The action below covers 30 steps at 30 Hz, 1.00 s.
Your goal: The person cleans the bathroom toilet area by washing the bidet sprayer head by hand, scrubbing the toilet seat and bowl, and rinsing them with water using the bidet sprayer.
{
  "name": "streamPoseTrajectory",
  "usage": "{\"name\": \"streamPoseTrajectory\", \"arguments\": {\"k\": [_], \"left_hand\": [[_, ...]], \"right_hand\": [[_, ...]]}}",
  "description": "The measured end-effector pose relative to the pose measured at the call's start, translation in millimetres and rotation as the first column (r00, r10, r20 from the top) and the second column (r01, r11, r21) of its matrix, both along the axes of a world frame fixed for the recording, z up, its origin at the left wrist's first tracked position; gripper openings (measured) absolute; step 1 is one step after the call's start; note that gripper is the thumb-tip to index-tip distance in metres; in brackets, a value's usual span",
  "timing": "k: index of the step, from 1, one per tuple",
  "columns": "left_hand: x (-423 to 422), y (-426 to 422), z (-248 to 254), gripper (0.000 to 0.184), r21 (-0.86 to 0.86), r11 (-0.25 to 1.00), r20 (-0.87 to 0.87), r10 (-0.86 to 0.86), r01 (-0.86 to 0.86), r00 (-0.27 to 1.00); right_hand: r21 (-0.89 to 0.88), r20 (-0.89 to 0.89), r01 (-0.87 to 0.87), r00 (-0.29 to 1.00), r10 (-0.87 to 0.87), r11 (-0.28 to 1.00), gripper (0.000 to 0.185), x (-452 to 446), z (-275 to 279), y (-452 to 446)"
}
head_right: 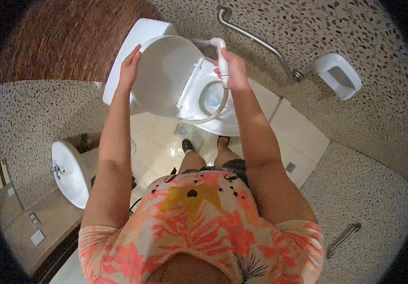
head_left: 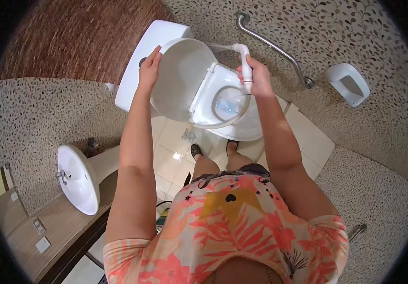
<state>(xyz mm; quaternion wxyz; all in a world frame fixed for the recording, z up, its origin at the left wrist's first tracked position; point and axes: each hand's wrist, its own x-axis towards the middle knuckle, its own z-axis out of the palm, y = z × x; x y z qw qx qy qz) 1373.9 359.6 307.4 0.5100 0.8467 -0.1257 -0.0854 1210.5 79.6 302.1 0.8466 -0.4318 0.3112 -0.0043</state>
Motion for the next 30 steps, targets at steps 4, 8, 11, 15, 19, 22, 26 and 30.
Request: {"name": "streamPoseTrajectory", "arguments": {"k": [4,8,11,15,19,22,26,30], "left_hand": [[-2,-1,-1,0.040,-0.034,0.999,-0.015,-0.013,0.013,1.000],[-2,10,-11,0.045,0.093,0.996,0.191,-0.028,0.010,0.981],[-12,19,-12,0.049,0.183,0.982,0.344,-0.019,-0.047,0.939],[-54,34,-29,0.045,0.185,0.958,0.222,0.175,-0.218,0.959],[-75,30,-28,0.039,0.139,0.982,0.179,0.105,-0.131,0.978],[-78,25,-29,0.038,0.308,0.936,0.228,0.100,-0.170,0.968],[-86,16,-34,0.038,0.257,0.950,0.227,0.121,-0.179,0.966],[-99,7,-26,0.041,0.289,0.941,0.240,0.109,-0.178,0.965]], "right_hand": [[0.016,0.120,-0.119,0.986,0.117,0.993,0.028,-8,32,44],[-0.119,0.203,-0.458,0.857,0.473,0.881,0.026,-26,60,87],[-0.168,0.181,-0.556,0.795,0.579,0.814,0.026,-38,47,79],[-0.086,-0.121,-0.505,0.861,0.494,0.859,0.028,-72,19,68],[-0.112,-0.245,-0.429,0.886,0.393,0.897,0.032,-95,-42,46],[-0.129,-0.225,-0.189,0.962,0.157,0.973,0.030,-86,-44,12],[-0.063,0.037,-0.032,0.999,0.034,0.998,0.027,-90,-18,5],[-0.213,-0.017,-0.390,0.918,0.396,0.896,0.021,-113,26,51]]}}
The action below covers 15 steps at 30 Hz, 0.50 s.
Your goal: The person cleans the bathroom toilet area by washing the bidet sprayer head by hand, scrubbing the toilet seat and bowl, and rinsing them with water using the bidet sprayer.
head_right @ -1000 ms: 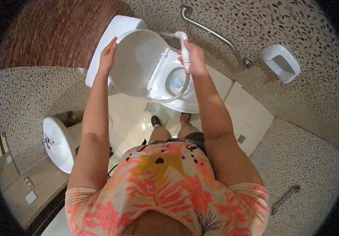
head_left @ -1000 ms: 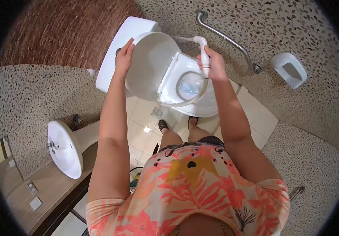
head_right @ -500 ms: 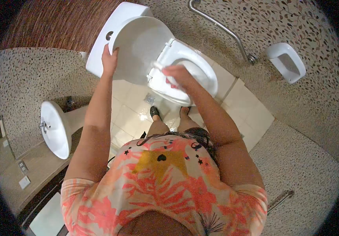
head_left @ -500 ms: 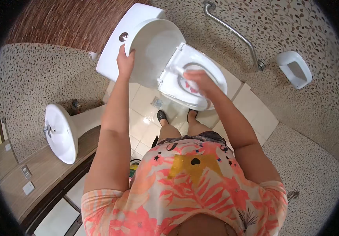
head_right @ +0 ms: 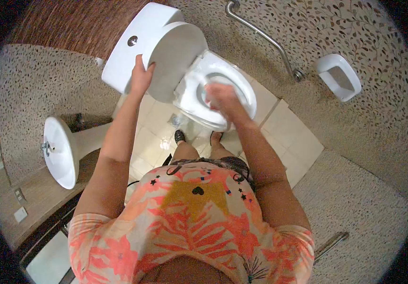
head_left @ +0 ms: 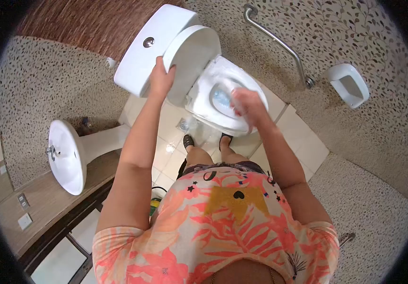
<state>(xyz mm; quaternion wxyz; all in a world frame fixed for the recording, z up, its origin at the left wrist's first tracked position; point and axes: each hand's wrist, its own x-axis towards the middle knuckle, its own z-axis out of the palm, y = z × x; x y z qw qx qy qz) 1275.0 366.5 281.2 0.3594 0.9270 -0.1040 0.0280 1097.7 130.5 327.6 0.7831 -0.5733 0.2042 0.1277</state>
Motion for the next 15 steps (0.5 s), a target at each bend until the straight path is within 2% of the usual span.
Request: {"name": "streamPoseTrajectory", "arguments": {"k": [1,2,4,6,7,8,9,10,11,13,14,15], "left_hand": [[-8,-5,6,0.041,0.025,1.000,-0.015,0.007,-0.006,1.000],[-18,-15,16,0.041,0.020,1.000,-0.013,0.022,-0.022,1.000],[-45,-39,33,0.042,0.290,0.957,-0.068,0.041,-0.020,0.997],[-63,-54,20,0.042,0.233,0.970,-0.026,-0.067,0.071,0.997],[-73,-60,30,0.043,0.082,0.988,-0.172,-0.114,0.129,0.978],[-83,-64,26,0.047,-0.068,0.977,-0.043,-0.203,0.200,0.978],[-90,-68,16,0.051,-0.017,0.971,0.016,-0.240,0.240,0.971],[-99,-72,11,0.051,-0.062,0.967,0.163,-0.236,0.249,0.958],[-107,-75,8,0.052,-0.098,0.960,0.308,-0.222,0.263,0.925],[-123,-79,5,0.052,-0.210,0.940,0.287,-0.206,0.271,0.936],[-128,-81,-2,0.050,-0.244,0.934,0.169,-0.224,0.261,0.960],[-134,-82,-8,0.050,-0.252,0.937,0.169,-0.204,0.242,0.964]], "right_hand": [[0.008,0.001,-0.102,0.995,0.102,0.995,0.019,-12,3,14],[0.064,0.102,-0.261,0.962,0.253,0.963,0.022,-18,7,24],[0.005,0.114,-0.295,0.949,0.293,0.955,0.033,-30,38,45],[-0.065,0.107,-0.327,0.937,0.332,0.943,0.036,-27,41,46],[-0.075,0.084,-0.242,0.965,0.248,0.967,0.035,-26,35,39],[-0.090,0.064,-0.161,0.984,0.167,0.983,0.033,-23,31,31],[-0.143,0.083,-0.085,0.992,0.098,0.986,0.032,-22,30,24],[-0.190,0.103,-0.009,0.994,0.029,0.982,0.030,-23,29,17],[-0.198,0.096,-0.036,0.994,0.056,0.980,0.030,-20,26,7],[-0.015,-0.004,0.202,0.979,-0.202,0.979,0.026,-9,20,-6],[-0.023,-0.003,0.181,0.984,-0.181,0.983,0.026,-4,24,-3],[-0.081,-0.005,0.159,0.987,-0.160,0.984,0.025,-1,30,2]]}}
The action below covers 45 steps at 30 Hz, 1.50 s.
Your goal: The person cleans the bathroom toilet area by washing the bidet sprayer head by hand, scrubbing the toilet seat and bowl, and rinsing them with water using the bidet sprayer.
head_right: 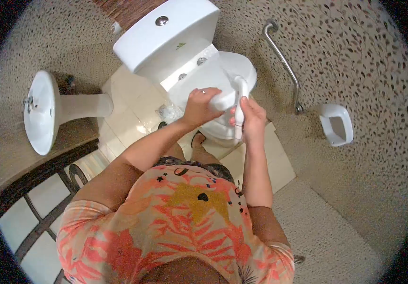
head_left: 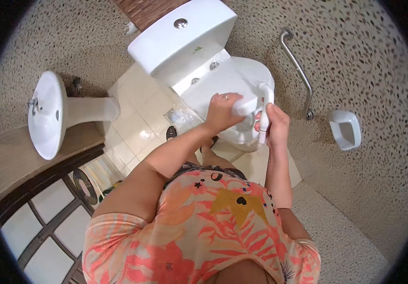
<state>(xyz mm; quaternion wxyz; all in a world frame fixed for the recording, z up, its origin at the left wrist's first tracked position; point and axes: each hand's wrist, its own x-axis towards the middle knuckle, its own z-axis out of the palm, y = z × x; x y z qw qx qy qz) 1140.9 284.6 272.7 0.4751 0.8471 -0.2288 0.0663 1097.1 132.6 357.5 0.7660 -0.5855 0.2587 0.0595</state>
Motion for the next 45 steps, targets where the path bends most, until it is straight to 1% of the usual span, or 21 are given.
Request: {"name": "streamPoseTrajectory", "arguments": {"k": [2,3,4,7,10,16,21,23,24,26,29,30,32,34,37,38,41,42,43,44,45], "left_hand": [[-13,-4,3,0.051,0.227,0.974,-0.132,0.011,0.020,0.991],[-15,-7,-5,0.056,0.215,0.976,-0.249,0.015,0.040,0.968],[-16,-8,-6,0.056,0.207,0.978,-0.245,0.022,0.031,0.969],[-19,-8,-7,0.064,0.231,0.972,-0.281,0.021,0.047,0.959],[-18,-5,0,0.062,0.337,0.939,-0.306,0.043,0.067,0.951],[-19,-2,0,0.060,0.318,0.947,-0.294,0.059,0.040,0.954],[-22,-4,3,0.061,0.369,0.928,-0.294,0.065,0.051,0.954],[-23,-6,4,0.062,0.385,0.922,-0.290,0.078,0.041,0.954],[-23,-5,4,0.063,0.381,0.924,-0.298,0.084,0.038,0.951],[-25,-4,3,0.064,0.377,0.925,-0.312,0.089,0.038,0.946],[-25,-6,2,0.065,0.385,0.922,-0.281,0.089,0.028,0.955],[-26,-6,1,0.064,0.396,0.918,-0.260,0.099,0.012,0.961],[-27,-8,0,0.064,0.403,0.915,-0.241,0.100,0.006,0.965],[-26,-8,0,0.064,0.382,0.923,-0.183,0.112,-0.035,0.977],[-20,-7,5,0.064,0.358,0.932,-0.148,0.113,-0.053,0.982],[-18,-7,6,0.064,0.357,0.933,-0.146,0.107,-0.048,0.984],[-11,0,5,0.063,0.352,0.935,-0.105,0.091,-0.048,0.990],[-8,4,1,0.062,0.280,0.959,-0.065,0.065,-0.045,0.996],[-4,7,0,0.061,0.205,0.978,-0.020,0.044,-0.039,0.999],[0,10,0,0.061,0.208,0.977,-0.013,0.051,-0.047,0.999],[4,14,0,0.060,0.152,0.988,-0.069,0.046,-0.035,0.997]], "right_hand": [[-0.040,0.001,-0.095,0.995,0.095,0.995,0.022,1,6,14],[-0.101,0.027,-0.130,0.991,0.133,0.986,0.022,4,-4,11],[-0.163,0.056,-0.160,0.984,0.171,0.974,0.023,11,-15,4],[-0.061,0.014,0.109,0.994,-0.109,0.992,0.026,43,9,-16],[-0.022,-0.003,0.116,0.993,-0.116,0.993,0.027,57,3,-24],[0.085,0.059,0.149,0.986,-0.154,0.985,0.029,66,-6,-30],[-0.005,0.018,0.183,0.983,-0.183,0.983,0.028,65,-9,-36],[-0.091,-0.085,0.296,0.949,-0.304,0.951,0.028,51,-18,-44],[-0.096,-0.084,0.297,0.949,-0.305,0.950,0.028,43,-21,-44],[-0.055,-0.056,0.235,0.970,-0.238,0.970,0.028,19,-24,-33],[-0.109,-0.055,0.081,0.995,-0.088,0.991,0.029,-7,-23,-18],[-0.111,-0.055,0.085,0.994,-0.092,0.990,0.029,-7,-22,-21],[-0.027,-0.059,0.293,0.954,-0.294,0.956,0.029,-6,-20,-38],[-0.005,-0.030,0.313,0.949,-0.312,0.950,0.029,-13,-23,-49],[0.054,-0.101,0.229,0.970,-0.223,0.972,0.027,-33,-26,-32],[-0.024,-0.121,0.146,0.982,-0.148,0.989,0.028,-44,-29,-20],[0.049,-0.120,-0.057,0.991,0.062,0.997,0.023,-80,-33,20],[0.050,-0.119,-0.057,0.991,0.062,0.997,0.023,-83,-33,28],[0.041,-0.079,-0.164,0.983,0.167,0.986,0.022,-84,-29,36],[0.027,-0.035,-0.274,0.961,0.275,0.961,0.021,-82,-25,40],[-0.025,-0.081,-0.266,0.961,0.263,0.964,0.020,-77,-21,40]]}}
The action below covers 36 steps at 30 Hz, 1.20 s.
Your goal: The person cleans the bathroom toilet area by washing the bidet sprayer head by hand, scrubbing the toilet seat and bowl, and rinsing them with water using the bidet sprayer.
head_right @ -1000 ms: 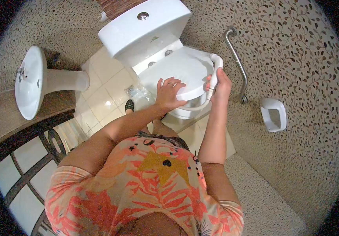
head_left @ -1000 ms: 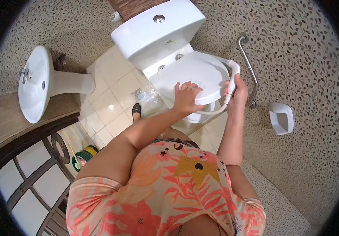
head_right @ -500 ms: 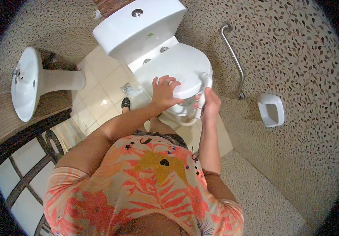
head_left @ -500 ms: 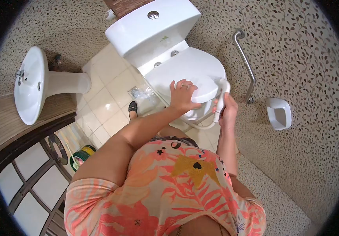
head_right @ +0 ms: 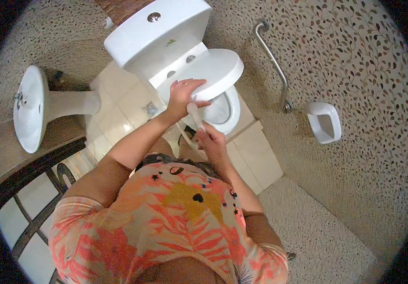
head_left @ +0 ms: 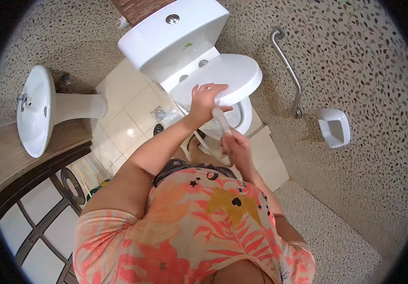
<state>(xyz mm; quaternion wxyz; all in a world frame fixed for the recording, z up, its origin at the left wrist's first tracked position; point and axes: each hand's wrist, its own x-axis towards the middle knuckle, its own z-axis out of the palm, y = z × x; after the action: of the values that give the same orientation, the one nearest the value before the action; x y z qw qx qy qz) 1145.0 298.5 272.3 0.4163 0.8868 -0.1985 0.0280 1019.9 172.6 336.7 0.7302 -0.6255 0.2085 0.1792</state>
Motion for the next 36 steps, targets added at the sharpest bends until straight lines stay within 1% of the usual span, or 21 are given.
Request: {"name": "streamPoseTrajectory", "arguments": {"k": [1,2,4,5,7,9,11,14,19,22,24,25,26,27,28,29,30,31,33,35,36], "left_hand": [[1,4,0,0.059,-0.059,0.998,-0.055,-0.003,0.000,0.998],[-2,4,-2,0.059,-0.056,0.998,-0.056,0.007,-0.010,0.998],[-9,-5,-6,0.060,0.045,0.999,-0.026,-0.028,0.029,0.999],[-14,-9,-5,0.060,0.047,0.999,-0.023,-0.021,0.022,0.999],[-26,-16,-1,0.055,0.109,0.994,0.034,-0.035,0.031,0.999],[-34,-23,-7,0.057,0.114,0.993,0.042,0.005,-0.009,0.999],[-37,-24,-9,0.056,0.119,0.992,0.038,0.035,-0.039,0.999],[-37,-23,-11,0.055,0.108,0.993,0.051,0.041,-0.047,0.998],[-35,-22,-5,0.057,0.156,0.987,0.018,0.025,-0.028,1.000],[-34,-19,-4,0.055,0.162,0.986,0.002,0.023,-0.023,1.000],[-31,-18,-7,0.052,0.170,0.985,-0.014,0.013,-0.011,1.000],[-30,-18,-7,0.051,0.239,0.971,-0.014,0.011,-0.007,1.000],[-28,-17,-7,0.049,0.307,0.952,-0.013,0.008,-0.004,1.000],[-27,-16,-7,0.049,0.311,0.951,-0.010,0.004,0.000,1.000],[-26,-15,2,0.048,0.250,0.968,-0.012,0.028,-0.024,1.000],[-26,-14,7,0.047,0.186,0.981,-0.016,0.052,-0.048,0.999],[-24,-11,7,0.054,0.201,0.979,-0.019,0.017,-0.013,1.000],[-23,-10,9,0.054,0.204,0.979,-0.015,0.013,-0.010,1.000],[-20,-7,13,0.055,0.171,0.984,0.000,0.054,-0.053,0.999],[-18,-5,14,0.054,0.163,0.985,0.014,0.061,-0.063,0.998],[-18,-3,15,0.054,0.152,0.986,0.007,0.069,-0.069,0.998]], "right_hand": [[0.005,0.003,-0.008,1.000,0.008,1.000,0.020,7,1,-3],[-0.033,0.039,0.056,0.998,-0.055,0.998,0.021,18,0,-11],[-0.062,0.126,0.169,0.979,-0.160,0.984,0.025,47,2,-29],[-0.052,0.172,0.214,0.964,-0.203,0.975,0.027,63,6,-40],[0.045,0.104,0.327,0.938,-0.330,0.944,0.030,90,11,-55],[0.122,0.054,0.361,0.928,-0.369,0.925,0.031,105,13,-65],[0.130,0.039,0.352,0.932,-0.360,0.927,0.033,116,5,-70],[0.226,-0.011,0.320,0.945,-0.326,0.920,0.033,123,1,-69],[0.161,-0.035,0.181,0.983,-0.178,0.970,0.035,127,3,-44],[0.173,-0.036,0.141,0.990,-0.137,0.975,0.034,124,1,-29],[0.243,-0.017,0.012,1.000,-0.008,0.970,0.030,119,-4,-19],[0.174,0.019,-0.036,0.999,0.034,0.984,0.027,115,5,-9],[0.176,0.089,-0.097,0.993,0.082,0.980,0.027,113,10,-6],[0.173,0.157,-0.159,0.979,0.132,0.972,0.027,113,14,-5],[0.176,0.159,-0.155,0.979,0.127,0.972,0.027,115,17,-7],[0.217,0.214,-0.058,0.977,0.010,0.975,0.027,119,20,-12],[0.262,0.264,0.036,0.958,-0.108,0.964,0.028,123,23,-18],[0.265,0.269,0.038,0.957,-0.112,0.964,0.028,126,25,-25],[0.386,0.271,0.157,0.923,-0.274,0.909,0.036,130,29,-39],[0.434,0.274,0.150,0.917,-0.289,0.888,0.036,127,27,-42],[0.388,0.258,0.136,0.933,-0.249,0.912,0.031,124,25,-38]]}}
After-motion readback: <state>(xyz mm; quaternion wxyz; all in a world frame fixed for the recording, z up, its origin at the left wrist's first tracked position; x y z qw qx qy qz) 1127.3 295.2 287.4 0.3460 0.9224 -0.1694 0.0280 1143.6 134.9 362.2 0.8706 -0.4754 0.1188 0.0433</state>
